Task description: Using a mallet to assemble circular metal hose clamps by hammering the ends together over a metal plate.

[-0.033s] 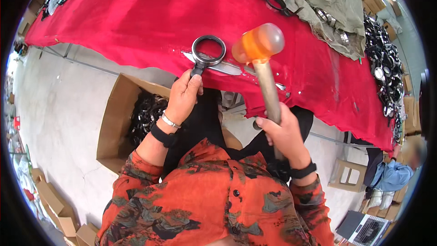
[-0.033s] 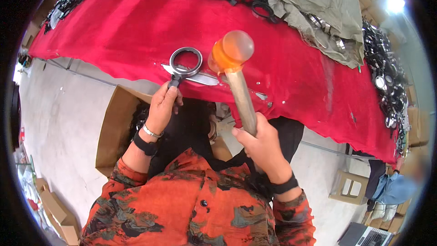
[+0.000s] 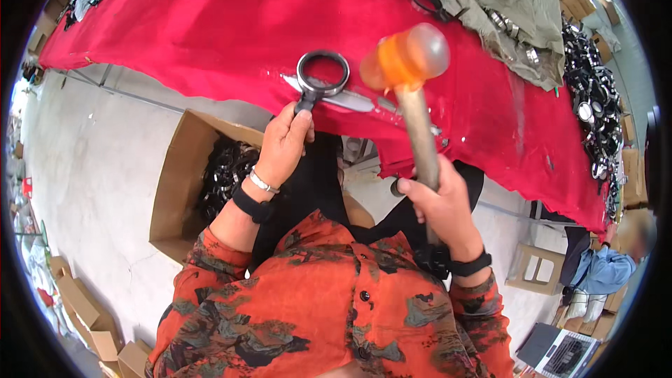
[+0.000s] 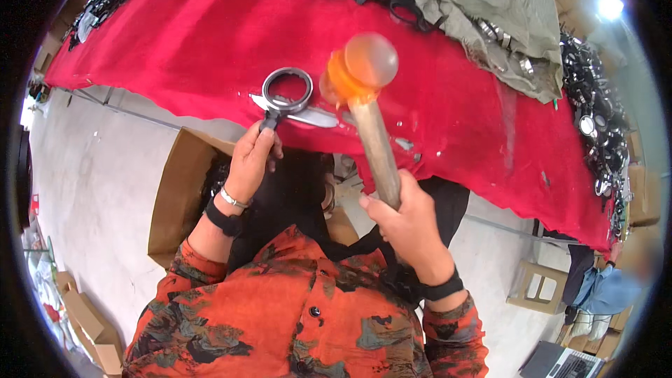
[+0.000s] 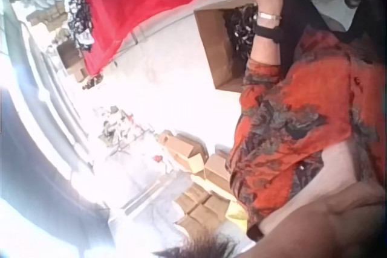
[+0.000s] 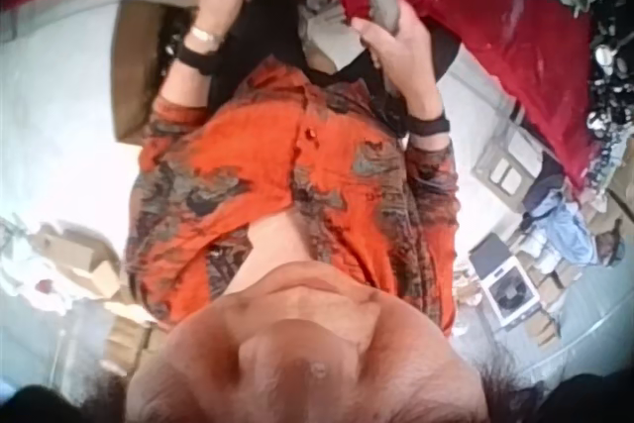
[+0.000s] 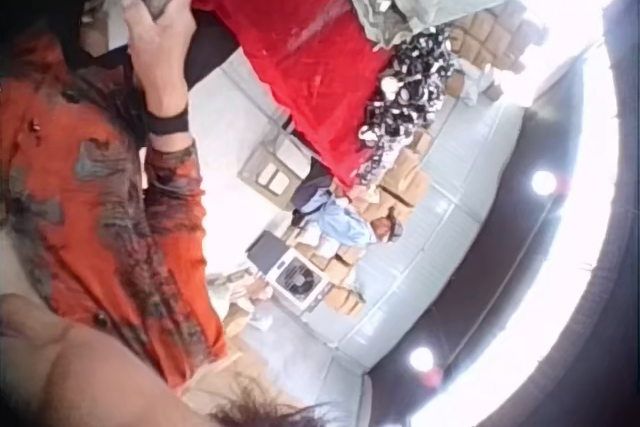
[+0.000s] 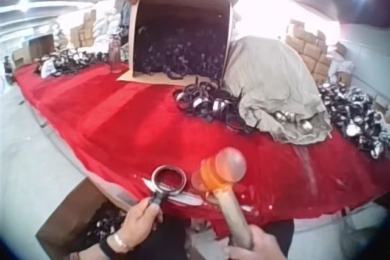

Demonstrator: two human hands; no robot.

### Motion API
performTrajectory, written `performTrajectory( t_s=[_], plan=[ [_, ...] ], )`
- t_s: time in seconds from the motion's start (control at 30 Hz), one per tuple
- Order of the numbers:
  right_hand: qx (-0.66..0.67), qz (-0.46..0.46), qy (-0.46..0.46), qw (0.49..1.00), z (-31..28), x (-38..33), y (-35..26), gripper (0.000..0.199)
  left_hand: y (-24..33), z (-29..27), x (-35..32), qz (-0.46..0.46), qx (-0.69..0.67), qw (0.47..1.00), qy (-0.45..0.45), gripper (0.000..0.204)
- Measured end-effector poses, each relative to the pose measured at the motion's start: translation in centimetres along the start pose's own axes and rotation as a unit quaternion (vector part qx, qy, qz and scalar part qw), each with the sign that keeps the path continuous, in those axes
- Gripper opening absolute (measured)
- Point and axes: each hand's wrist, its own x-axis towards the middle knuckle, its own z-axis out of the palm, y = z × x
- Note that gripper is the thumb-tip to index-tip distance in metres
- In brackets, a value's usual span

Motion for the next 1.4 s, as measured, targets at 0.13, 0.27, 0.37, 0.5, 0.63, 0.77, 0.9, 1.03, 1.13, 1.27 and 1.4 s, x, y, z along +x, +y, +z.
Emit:
performTrajectory(
  t_s=[0.13, 0.27, 0.37, 0.5, 0.63, 0.77, 0.9, 1.03, 1.13, 1.27, 1.4],
  plan=[
    [-0.062, -0.185, 0.073, 0.978, 0.3, -1.2, -0.9, 0.029, 0.6, -0.1, -0.4, 0.001, -0.005, 1.000, 0.013, 0.030],
    [-0.220, -0.183, 0.043, 0.957, 1.3, 0.7, 3.3, 0.030, 0.3, 0.5, 0.0, 0.003, -0.014, 1.000, 0.000, 0.029],
    [-0.222, -0.172, 0.024, 0.959, 0.6, 0.4, -0.2, 0.030, 0.0, 0.4, 0.2, 0.024, 0.007, 1.000, 0.017, 0.029],
    [-0.187, -0.221, 0.030, 0.957, 2.2, 1.0, -3.2, 0.031, 0.0, 0.5, 0.0, 0.037, 0.024, 0.998, 0.046, 0.029],
    [-0.349, -0.266, -0.038, 0.898, 3.5, 3.5, -3.9, 0.032, 0.7, 0.8, 0.1, 0.053, 0.066, 0.994, 0.065, 0.030],
    [-0.341, -0.261, -0.052, 0.901, 3.5, 5.0, -7.6, 0.030, 1.4, 0.8, 0.1, 0.030, 0.096, 0.993, 0.061, 0.031],
    [-0.256, -0.241, 0.026, 0.936, 3.8, 4.7, -9.7, 0.026, -0.2, 0.6, -0.2, 0.078, 0.092, 0.989, 0.087, 0.032],
    [-0.351, -0.234, -0.002, 0.907, 2.8, 7.9, -7.0, 0.030, 0.5, 0.9, 0.0, 0.082, 0.090, 0.990, 0.072, 0.032],
    [-0.371, -0.183, -0.035, 0.910, 1.7, 8.0, -9.2, 0.031, 0.5, 0.5, -0.1, 0.072, 0.089, 0.991, 0.062, 0.031],
    [-0.281, -0.189, 0.033, 0.940, 1.5, 6.1, -9.0, 0.032, 0.2, 0.2, -0.5, 0.042, 0.093, 0.993, 0.056, 0.031],
    [-0.312, -0.137, 0.008, 0.940, 0.5, 8.5, -5.0, 0.034, 0.9, 0.7, 0.0, 0.053, 0.057, 0.996, 0.038, 0.031]
  ],
)
